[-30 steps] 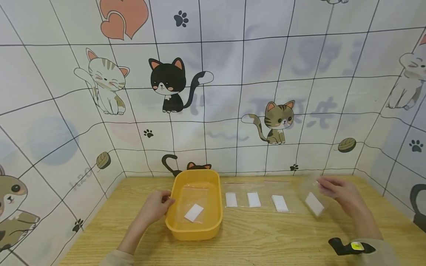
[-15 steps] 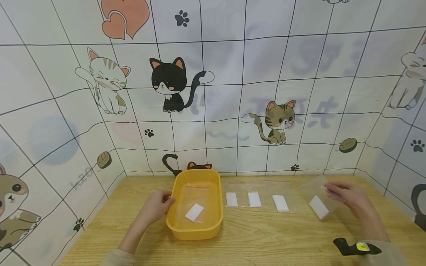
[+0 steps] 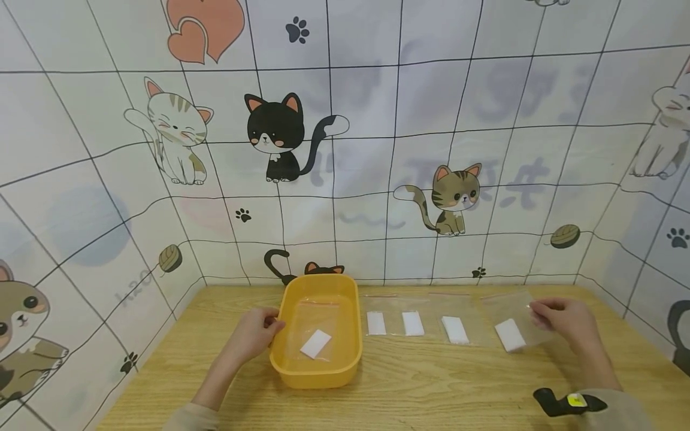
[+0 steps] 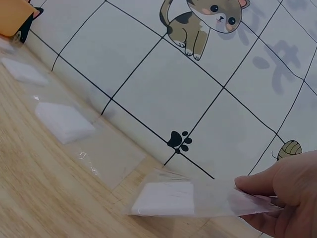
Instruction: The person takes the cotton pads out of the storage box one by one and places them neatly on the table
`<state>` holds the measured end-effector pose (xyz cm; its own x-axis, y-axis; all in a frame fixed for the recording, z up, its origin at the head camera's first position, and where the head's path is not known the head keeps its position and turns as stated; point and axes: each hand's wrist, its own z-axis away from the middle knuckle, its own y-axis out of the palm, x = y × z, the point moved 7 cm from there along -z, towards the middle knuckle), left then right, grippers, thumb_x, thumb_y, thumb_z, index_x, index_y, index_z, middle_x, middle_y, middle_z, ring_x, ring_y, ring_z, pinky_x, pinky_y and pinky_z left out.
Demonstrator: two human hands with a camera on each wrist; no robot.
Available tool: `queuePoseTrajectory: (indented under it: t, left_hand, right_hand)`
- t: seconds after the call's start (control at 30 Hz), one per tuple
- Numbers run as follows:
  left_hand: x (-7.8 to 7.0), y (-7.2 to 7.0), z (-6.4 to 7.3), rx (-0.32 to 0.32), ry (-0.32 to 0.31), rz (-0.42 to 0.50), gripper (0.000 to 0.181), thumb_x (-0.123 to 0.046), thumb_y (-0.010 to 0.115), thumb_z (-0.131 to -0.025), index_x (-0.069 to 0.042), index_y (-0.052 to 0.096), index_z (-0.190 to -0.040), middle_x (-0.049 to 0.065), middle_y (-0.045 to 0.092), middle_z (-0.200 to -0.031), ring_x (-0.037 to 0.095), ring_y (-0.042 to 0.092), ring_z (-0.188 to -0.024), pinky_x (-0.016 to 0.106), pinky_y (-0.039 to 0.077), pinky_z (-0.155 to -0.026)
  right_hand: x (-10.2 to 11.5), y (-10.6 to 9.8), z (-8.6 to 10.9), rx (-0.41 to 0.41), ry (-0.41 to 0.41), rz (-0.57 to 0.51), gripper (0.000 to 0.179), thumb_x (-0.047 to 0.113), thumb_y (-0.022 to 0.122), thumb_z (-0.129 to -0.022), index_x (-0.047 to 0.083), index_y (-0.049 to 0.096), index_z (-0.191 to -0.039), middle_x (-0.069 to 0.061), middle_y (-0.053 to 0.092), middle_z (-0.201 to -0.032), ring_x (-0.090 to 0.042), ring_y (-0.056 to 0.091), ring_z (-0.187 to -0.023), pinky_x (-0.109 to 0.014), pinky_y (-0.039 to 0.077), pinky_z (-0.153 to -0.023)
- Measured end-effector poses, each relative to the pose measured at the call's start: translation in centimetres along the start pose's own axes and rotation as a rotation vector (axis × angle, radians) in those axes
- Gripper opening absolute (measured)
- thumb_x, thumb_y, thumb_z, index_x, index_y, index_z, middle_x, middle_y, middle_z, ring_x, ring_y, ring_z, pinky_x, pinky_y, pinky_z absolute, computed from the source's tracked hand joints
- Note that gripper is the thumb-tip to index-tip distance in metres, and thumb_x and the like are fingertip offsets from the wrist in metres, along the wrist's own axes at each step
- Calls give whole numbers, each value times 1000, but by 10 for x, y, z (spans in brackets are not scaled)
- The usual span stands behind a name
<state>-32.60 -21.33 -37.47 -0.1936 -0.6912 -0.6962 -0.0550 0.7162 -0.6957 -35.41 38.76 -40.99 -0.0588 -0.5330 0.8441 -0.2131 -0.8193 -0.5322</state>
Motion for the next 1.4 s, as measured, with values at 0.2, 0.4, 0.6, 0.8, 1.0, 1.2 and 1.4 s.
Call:
queuePoseTrajectory:
  t: [0.2,0.4,0.6,0.8,1.0,1.2,1.4]
  left_hand:
    - [0,1,-1,2,-6,15,16,3,66,-93,10,70,-107,8,64,-76,15,58,-60,28,52,-53]
    - [-1,1,0,5,-6,25,13,4,65,-93,9,70,-104,8,63,-74,15,57,-59,27,51,-52]
    - [-1,0,1,8,-6,32,11,4,64,-93,8,70,-102,8,63,-73,15,57,-59,27,50,-52]
    - [-1,0,0,11,-3,36,11,4,64,-93,9,70,-102,8,63,-74,15,58,-59,28,51,-52]
    - [-1,1,0,7,4,36,10,4,65,-93,8,70,-101,9,63,-74,16,58,-59,27,50,-52]
    - [-1,1,0,8,0,35,9,4,65,-93,8,70,-100,8,62,-72,15,56,-58,26,49,-51]
    - [-1,1,0,12,0,33,9,4,64,-93,7,70,-99,8,62,-71,15,56,-57,26,48,-51]
  right_hand:
    - [-4,-1,-3,-73,9,95,48,25,64,-100,-20,61,-113,-1,71,-78,-7,63,-64,-23,53,-57]
    - [-7,2,-6,-95,43,155,45,27,64,-99,-17,64,-109,-4,69,-79,-13,61,-67,-27,51,-55]
    - [-5,5,-1,-62,58,179,50,34,60,-101,-14,62,-114,-16,67,-94,-23,54,-76,-31,45,-57]
    - [-14,9,2,-40,161,147,56,41,57,-102,-11,58,-123,-29,58,-116,-31,51,-88,-34,47,-60]
    - [-13,5,0,-81,107,226,51,32,63,-99,-17,62,-114,-34,61,-111,-39,53,-93,-35,42,-66]
    - [-14,4,-1,-133,99,273,41,23,67,-94,-17,66,-102,-29,66,-93,-42,57,-90,-36,41,-65]
    - [-17,6,1,-149,134,265,40,23,67,-93,-17,67,-100,-27,66,-88,-40,56,-87,-34,40,-63]
